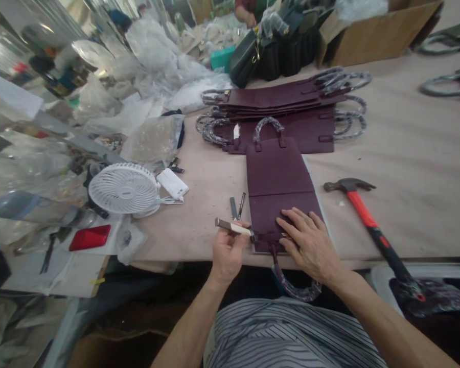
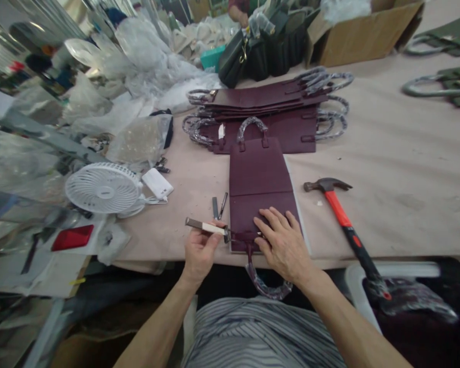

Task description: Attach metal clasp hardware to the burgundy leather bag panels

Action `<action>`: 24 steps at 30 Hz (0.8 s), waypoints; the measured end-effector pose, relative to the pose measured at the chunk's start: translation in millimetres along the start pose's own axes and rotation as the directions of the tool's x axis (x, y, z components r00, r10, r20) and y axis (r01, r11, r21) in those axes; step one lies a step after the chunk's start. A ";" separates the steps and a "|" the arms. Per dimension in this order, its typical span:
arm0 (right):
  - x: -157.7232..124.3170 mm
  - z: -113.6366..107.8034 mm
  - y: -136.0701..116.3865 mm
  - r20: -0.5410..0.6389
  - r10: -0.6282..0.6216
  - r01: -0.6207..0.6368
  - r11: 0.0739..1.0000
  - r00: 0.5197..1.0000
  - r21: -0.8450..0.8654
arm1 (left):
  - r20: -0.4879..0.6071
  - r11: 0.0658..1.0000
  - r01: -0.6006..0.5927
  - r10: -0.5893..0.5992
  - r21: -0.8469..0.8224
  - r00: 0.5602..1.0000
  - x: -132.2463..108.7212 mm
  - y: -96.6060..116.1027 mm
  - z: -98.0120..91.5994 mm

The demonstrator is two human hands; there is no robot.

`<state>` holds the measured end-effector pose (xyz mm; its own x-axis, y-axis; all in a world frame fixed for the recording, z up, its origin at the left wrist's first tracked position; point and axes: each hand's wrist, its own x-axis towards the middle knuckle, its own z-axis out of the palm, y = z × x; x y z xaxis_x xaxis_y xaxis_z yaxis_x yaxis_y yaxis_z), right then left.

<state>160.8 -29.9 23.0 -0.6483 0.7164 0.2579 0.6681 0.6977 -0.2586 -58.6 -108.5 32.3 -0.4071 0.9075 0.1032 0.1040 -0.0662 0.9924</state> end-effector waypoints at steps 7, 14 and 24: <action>0.5 -0.4 -0.4 0.000 0.016 -0.016 0.999 1.000 0.029 | 0.095 0.947 -0.313 0.305 0.072 0.947 -12.6 -17.2 6.8; 1.3 -0.9 -1.4 -0.014 0.017 -0.016 0.999 1.000 0.039 | 0.121 0.938 -0.338 0.328 0.077 0.937 -11.8 -22.4 7.0; 1.3 -2.1 -1.6 0.002 0.036 -0.036 0.997 0.999 0.066 | 0.137 0.921 -0.366 0.349 0.129 0.927 -18.4 -24.7 6.3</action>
<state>159.6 -30.1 25.7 -0.6246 0.7409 0.2469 0.6654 0.6704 -0.3284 -48.0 -120.9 5.5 -0.2163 0.8750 0.4331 0.3622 -0.3400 0.8679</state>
